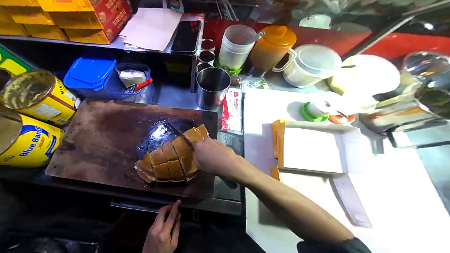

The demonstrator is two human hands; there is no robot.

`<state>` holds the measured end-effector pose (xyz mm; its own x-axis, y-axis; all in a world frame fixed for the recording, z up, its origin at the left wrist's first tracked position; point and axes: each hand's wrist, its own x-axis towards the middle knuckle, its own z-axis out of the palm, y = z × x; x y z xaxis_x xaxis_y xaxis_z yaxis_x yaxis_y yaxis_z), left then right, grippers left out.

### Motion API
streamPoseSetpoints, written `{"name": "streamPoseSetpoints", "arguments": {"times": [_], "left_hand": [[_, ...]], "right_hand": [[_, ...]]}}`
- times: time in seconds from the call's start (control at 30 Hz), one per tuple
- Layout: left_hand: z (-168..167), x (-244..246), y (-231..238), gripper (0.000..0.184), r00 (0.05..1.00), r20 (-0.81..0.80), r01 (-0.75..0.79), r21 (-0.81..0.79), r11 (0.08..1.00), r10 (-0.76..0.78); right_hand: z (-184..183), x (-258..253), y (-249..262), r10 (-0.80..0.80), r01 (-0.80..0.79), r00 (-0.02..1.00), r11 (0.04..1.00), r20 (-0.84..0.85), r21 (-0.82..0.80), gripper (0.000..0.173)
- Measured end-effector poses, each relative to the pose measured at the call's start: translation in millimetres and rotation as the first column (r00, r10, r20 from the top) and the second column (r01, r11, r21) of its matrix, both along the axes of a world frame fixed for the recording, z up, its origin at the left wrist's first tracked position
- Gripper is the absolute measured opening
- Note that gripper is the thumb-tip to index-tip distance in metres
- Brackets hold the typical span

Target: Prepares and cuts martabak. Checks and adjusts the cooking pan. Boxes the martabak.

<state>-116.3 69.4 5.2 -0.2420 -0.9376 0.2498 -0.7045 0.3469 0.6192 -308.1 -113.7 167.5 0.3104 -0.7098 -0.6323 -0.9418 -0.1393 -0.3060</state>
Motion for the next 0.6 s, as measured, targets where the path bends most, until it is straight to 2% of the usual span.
{"name": "streamPoseSetpoints", "arguments": {"times": [0.07, 0.17, 0.27, 0.37, 0.4, 0.5, 0.6], "left_hand": [[-3, 0, -8, 0.033, 0.996, 0.084, -0.039, -0.040, 0.998, 0.043], [6, 1, -23, 0.035, 0.986, 0.145, -0.083, -0.040, 0.996, 0.088], [10, 2, -22, 0.037, 0.983, 0.155, -0.101, -0.010, 0.995, 0.102], [16, 2, -26, 0.037, 0.980, 0.181, -0.089, -0.004, 0.996, 0.088], [17, 2, -26, 0.037, 0.980, 0.180, -0.091, -0.001, 0.996, 0.090], [18, 3, -21, 0.037, 0.978, 0.187, -0.095, 0.006, 0.995, 0.092], [19, 2, -21, 0.036, 0.978, 0.193, -0.079, -0.001, 0.997, 0.078]], "right_hand": [[18, -5, 8, 0.041, -0.041, 0.999, 0.999, -0.025, 0.020, 0.020], [42, -27, 31, 0.020, -0.015, 0.999, 0.994, -0.048, 0.108, 0.021], [16, -32, 30, 0.008, -0.009, 1.000, 0.991, 0.012, 0.133, 0.022], [32, -48, 45, 0.022, -0.022, 1.000, 0.992, 0.000, 0.123, 0.020], [26, -48, 45, 0.012, -0.012, 1.000, 0.992, 0.006, 0.125, 0.020], [-23, -43, 41, -0.020, 0.008, 0.996, 0.990, 0.081, 0.144, 0.025], [-26, -50, 57, -0.041, 0.030, 0.996, 0.989, 0.078, 0.147, 0.025]]}}
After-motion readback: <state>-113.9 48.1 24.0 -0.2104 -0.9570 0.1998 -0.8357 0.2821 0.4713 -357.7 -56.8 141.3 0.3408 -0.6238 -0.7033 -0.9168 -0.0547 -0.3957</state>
